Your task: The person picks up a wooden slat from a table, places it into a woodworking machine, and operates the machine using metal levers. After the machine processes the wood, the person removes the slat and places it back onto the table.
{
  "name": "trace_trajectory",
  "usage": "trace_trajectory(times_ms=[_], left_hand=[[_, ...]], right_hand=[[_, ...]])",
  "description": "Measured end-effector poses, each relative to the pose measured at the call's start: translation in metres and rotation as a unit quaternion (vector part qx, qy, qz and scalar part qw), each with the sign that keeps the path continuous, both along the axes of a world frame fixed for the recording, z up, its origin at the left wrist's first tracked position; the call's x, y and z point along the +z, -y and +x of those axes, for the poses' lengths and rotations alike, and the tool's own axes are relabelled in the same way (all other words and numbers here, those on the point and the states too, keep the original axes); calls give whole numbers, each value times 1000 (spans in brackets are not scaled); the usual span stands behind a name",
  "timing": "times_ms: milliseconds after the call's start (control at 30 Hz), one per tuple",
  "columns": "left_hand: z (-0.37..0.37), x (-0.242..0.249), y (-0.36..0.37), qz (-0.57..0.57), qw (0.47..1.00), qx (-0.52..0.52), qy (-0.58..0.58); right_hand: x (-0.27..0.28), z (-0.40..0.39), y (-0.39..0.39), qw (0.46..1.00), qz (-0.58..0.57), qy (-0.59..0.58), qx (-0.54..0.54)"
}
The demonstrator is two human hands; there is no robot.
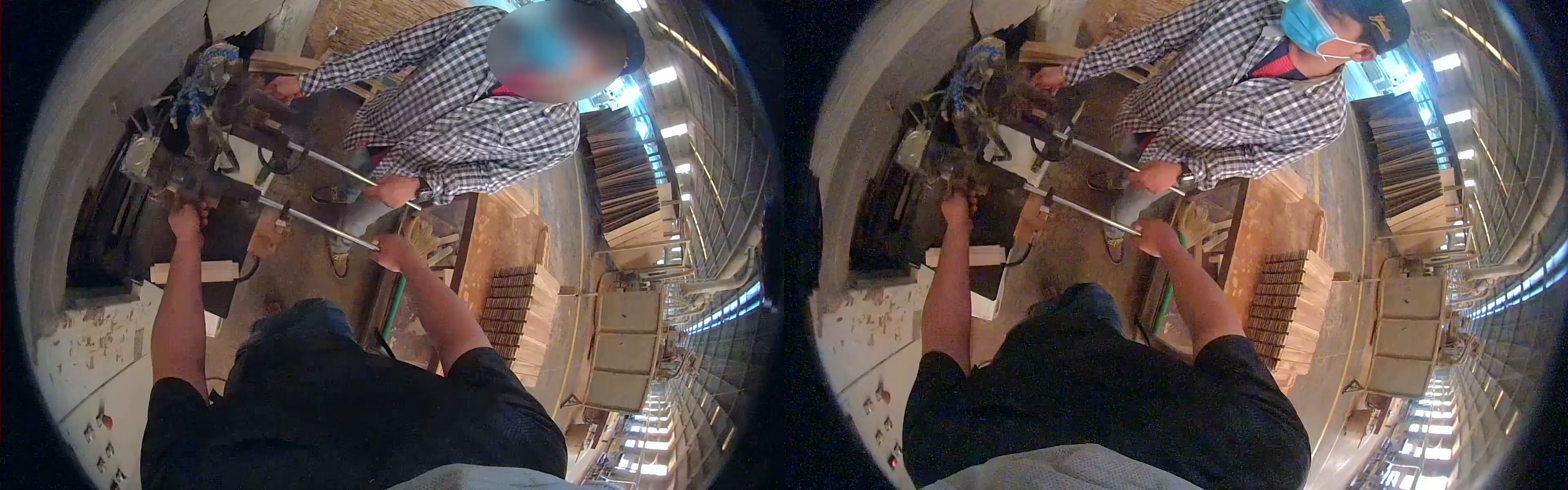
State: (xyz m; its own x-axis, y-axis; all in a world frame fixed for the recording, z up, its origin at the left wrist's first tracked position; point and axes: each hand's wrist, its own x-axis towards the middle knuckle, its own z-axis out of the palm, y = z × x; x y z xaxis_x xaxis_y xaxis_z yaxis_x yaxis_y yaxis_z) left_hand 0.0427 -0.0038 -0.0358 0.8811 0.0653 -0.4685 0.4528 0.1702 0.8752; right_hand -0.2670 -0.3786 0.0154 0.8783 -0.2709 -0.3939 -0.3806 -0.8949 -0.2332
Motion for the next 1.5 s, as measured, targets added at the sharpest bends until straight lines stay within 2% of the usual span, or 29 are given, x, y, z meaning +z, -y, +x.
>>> trace_trajectory(times_ms=[100, 133, 167, 200, 233, 300, 333, 400, 467, 533, 567, 600, 633, 667, 733, 800, 867, 933, 1000, 1033, 1067, 1100, 1133, 1233, 1367, 1400, 1433, 1467, 1500], left_hand=[[2, 3, -14, -66, 997, -45, 23], [4, -1, -18, -90, 995, -45, 26], [13, -9, -23, -74, 995, -67, 5], [12, -15, -34, -60, 994, -88, -19], [-8, 1, -43, -42, 996, -73, -30], [-31, 49, -40, 27, 992, -124, 12], [-36, 48, -51, 35, 992, -123, 10], [-55, 49, -68, 321, 899, -242, 173], [-69, 52, -89, 409, 780, -332, 336], [-80, 60, -108, 512, 637, -461, 346], [-81, 59, -117, 504, 644, -494, 296], [-81, 56, -121, 512, 627, -484, 332], [-83, 56, -119, 534, 614, -464, 350], [-79, 65, -107, 578, 585, -491, 288], [-71, 16, -122, 498, 607, -476, 397], [-94, 71, -83, 481, 627, -510, 341], [-117, 93, -57, 353, 723, -471, 363], [-132, 104, -35, 279, 735, -471, 400], [-146, 112, -16, 214, 758, -490, 373], [-154, 109, -9, 210, 770, -495, 343], [-159, 108, 1, 210, 765, -502, 345], [-165, 105, 10, 202, 758, -517, 343], [-169, 106, 20, 194, 749, -533, 342], [-183, 120, 48, 225, 699, -575, 361], [-188, 141, 80, 175, 634, -615, 435], [-189, 141, 85, 173, 621, -624, 441], [-188, 137, 90, 147, 629, -667, 371], [-190, 134, 94, 123, 628, -708, 298], [-194, 133, 97, 124, 607, -724, 304]], right_hand=[[-20, 1, 7, 999, 28, -17, 0], [-49, -7, 27, 978, -69, 9, 194], [-73, -13, 45, 909, -160, 47, 381], [-62, -6, 34, 982, -63, 12, 177], [-40, -1, 17, 998, 34, -37, -41], [-25, 2, 7, 1000, -1, 0, -24], [-20, 6, 1, 1000, 6, -2, -22], [-8, 9, -3, 998, -15, -33, -58], [-1, 10, -8, 999, -7, -23, -45], [0, 8, -5, 999, -10, -6, -48], [-11, 9, 2, 999, -36, -26, 15], [-15, 8, 7, 994, -60, -47, 76], [-12, 7, 8, 996, -67, -37, 55], [-10, 5, 6, 997, -53, -41, 31], [-4, 3, 1, 999, -34, -32, -8], [-1, 6, 0, 996, -19, -91, -13], [-12, 8, 4, 994, -5, -99, -37], [-12, 7, -9, 992, 5, -111, -54], [5, 2, -46, 989, -59, 127, 55], [33, 0, -75, 984, 8, 165, 70], [61, -3, -109, 973, 78, 202, 81], [76, -6, -138, 950, 252, 185, 19], [82, -8, -157, 892, 418, 169, -44], [69, -15, -179, 835, 467, 259, -133], [64, -46, -146, 829, 451, 272, -185], [72, -59, -139, 771, 510, 298, -236], [78, -69, -133, 705, 564, 323, -283], [81, -78, -125, 696, 561, 339, -294], [82, -89, -117, 672, 557, 378, -309]])
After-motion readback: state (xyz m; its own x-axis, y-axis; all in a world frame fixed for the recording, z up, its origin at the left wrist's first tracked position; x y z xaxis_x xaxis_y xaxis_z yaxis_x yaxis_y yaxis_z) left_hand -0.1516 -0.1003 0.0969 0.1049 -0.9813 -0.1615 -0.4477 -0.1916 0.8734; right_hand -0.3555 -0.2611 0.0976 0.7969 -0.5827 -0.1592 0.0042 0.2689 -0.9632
